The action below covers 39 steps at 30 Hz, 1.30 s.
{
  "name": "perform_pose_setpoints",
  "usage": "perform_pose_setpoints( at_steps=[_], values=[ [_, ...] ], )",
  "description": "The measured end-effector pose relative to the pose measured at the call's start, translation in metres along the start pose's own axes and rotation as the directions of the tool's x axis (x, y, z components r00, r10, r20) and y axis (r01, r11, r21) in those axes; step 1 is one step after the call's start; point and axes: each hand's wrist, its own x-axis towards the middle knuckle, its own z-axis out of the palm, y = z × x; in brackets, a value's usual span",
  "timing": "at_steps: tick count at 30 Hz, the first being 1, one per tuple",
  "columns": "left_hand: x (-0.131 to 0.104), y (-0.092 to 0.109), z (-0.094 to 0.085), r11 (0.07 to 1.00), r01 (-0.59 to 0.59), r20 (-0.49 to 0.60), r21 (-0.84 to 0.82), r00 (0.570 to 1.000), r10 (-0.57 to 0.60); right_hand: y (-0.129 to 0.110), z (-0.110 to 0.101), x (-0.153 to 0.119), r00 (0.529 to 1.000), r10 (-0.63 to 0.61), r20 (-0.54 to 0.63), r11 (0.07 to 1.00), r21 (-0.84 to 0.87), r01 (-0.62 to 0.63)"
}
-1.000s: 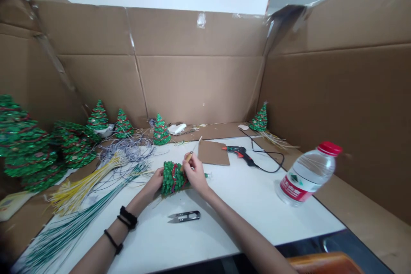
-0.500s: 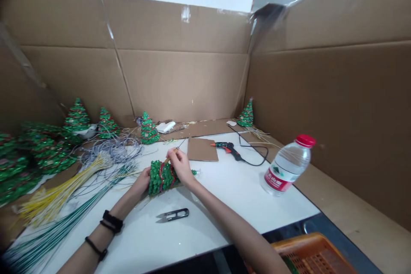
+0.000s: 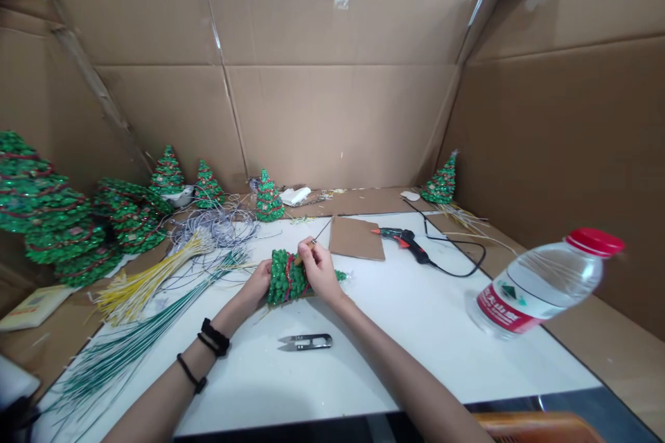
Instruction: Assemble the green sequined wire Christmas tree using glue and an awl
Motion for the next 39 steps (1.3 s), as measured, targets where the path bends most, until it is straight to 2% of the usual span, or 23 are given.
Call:
perform_pose_setpoints(
  at_steps=[7, 18, 31, 39],
  values=[
    [0.0004, -0.0027, -0.0016, 0.999, -0.041, 0.011, 0.007, 0.999, 0.04, -0.0013, -0.0008, -0.0006, 0.995, 0.011, 0.095, 1.0, 0.01, -0.012],
    [-0.0009, 0.0018, 0.002, 0.999, -0.033, -0.021, -0.009, 0.999, 0.033, 0.0033, 0.0015, -0.0016, 0.99, -0.082, 0.117, 0.996, -0.01, 0.084],
    [0.0016, -0.0044, 0.0004, 0.999, -0.034, -0.018, -0.039, 0.999, 0.033, 0.0021, 0.0007, -0.0014, 0.989, -0.051, 0.136, 0.991, -0.115, 0.067],
    [0.0014, -0.0005, 0.0032, 0.998, -0.012, -0.033, -0.061, 0.999, 0.01, 0.0016, -0.0003, -0.0005, 0.987, -0.055, 0.15, 0.988, -0.137, 0.076]
  ],
)
